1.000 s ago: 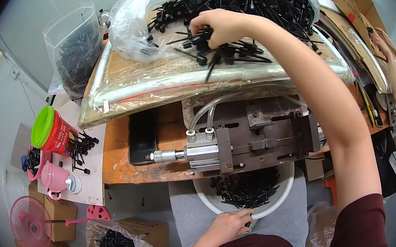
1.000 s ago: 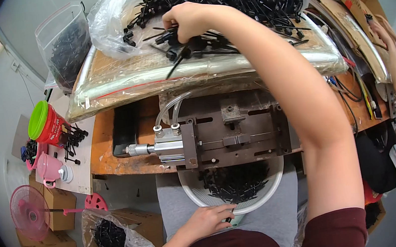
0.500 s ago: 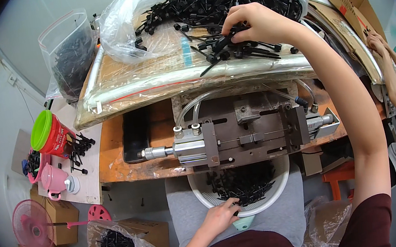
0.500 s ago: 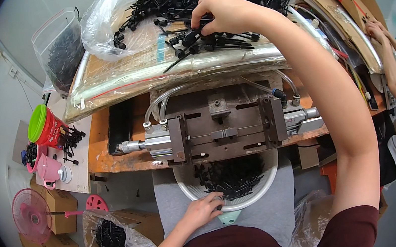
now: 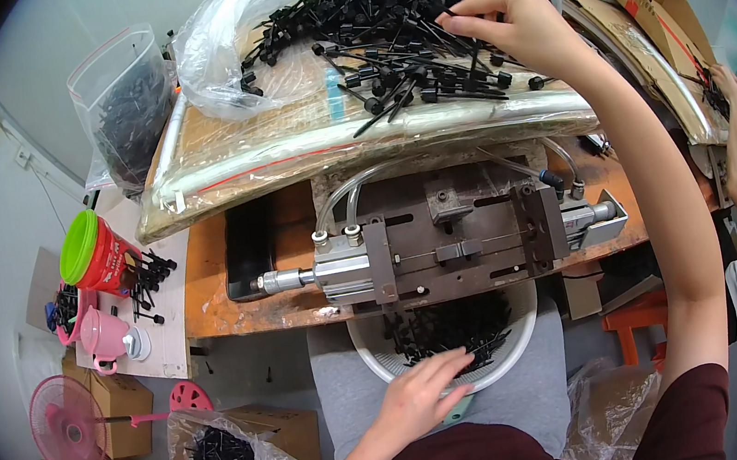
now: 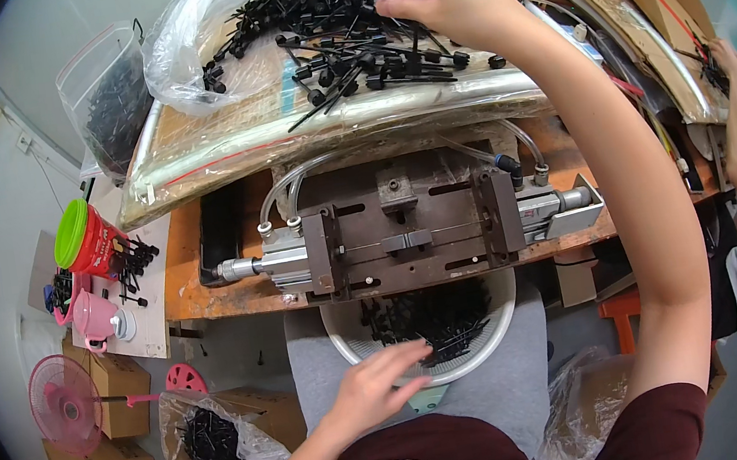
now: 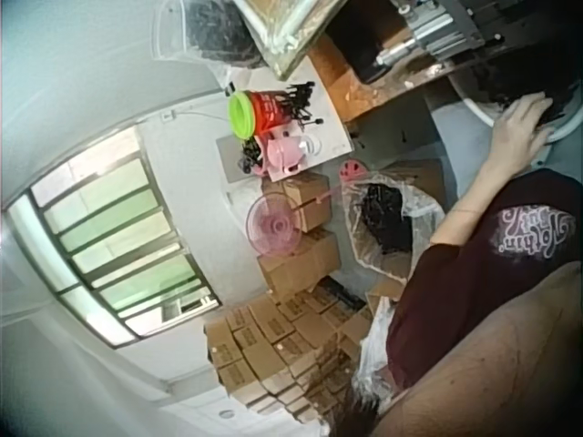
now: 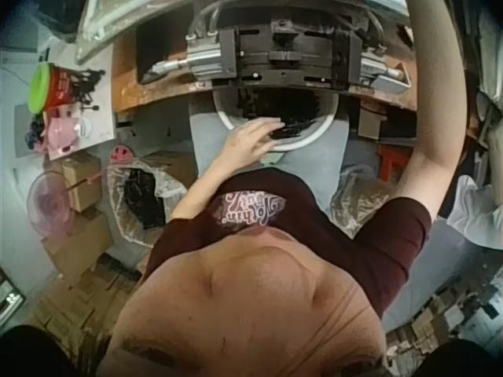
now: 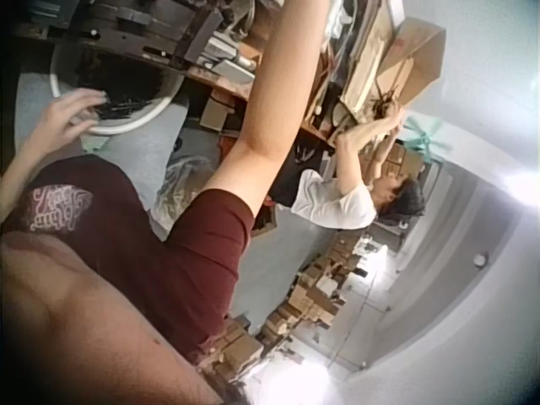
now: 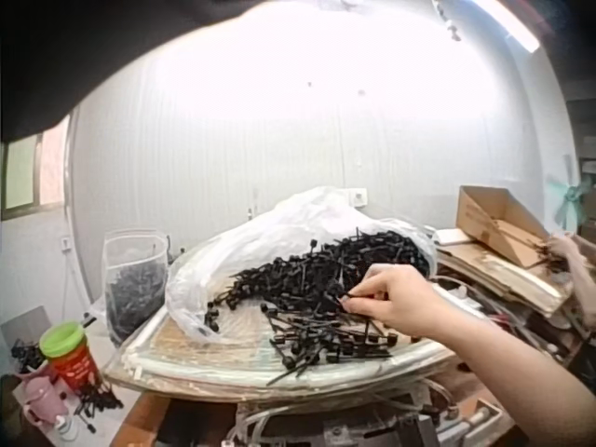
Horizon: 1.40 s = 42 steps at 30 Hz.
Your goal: Assembling small black plastic components using a pneumatic assembly jig on a workshop table.
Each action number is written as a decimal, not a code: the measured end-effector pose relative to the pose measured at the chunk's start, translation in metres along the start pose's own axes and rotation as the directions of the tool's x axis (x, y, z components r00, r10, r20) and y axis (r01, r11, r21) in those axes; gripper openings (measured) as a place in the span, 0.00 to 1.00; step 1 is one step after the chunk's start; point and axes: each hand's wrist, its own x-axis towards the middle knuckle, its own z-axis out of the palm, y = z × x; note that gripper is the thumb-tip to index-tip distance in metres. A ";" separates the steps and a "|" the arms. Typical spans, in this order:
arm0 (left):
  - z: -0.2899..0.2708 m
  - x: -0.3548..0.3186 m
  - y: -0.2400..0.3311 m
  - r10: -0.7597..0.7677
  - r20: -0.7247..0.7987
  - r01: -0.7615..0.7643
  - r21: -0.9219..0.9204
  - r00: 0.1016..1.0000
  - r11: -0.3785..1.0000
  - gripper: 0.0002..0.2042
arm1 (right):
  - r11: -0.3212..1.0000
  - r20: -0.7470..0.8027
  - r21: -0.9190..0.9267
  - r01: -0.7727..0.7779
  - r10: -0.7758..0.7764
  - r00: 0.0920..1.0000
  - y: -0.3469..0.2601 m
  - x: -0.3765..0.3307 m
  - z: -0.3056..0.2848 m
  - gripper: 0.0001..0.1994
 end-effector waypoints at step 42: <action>-0.032 0.093 0.031 0.185 -0.210 -0.056 0.504 0.960 0.862 0.12 | 0.382 -0.029 0.908 -0.172 0.466 0.885 -0.082 -0.227 -0.001 0.29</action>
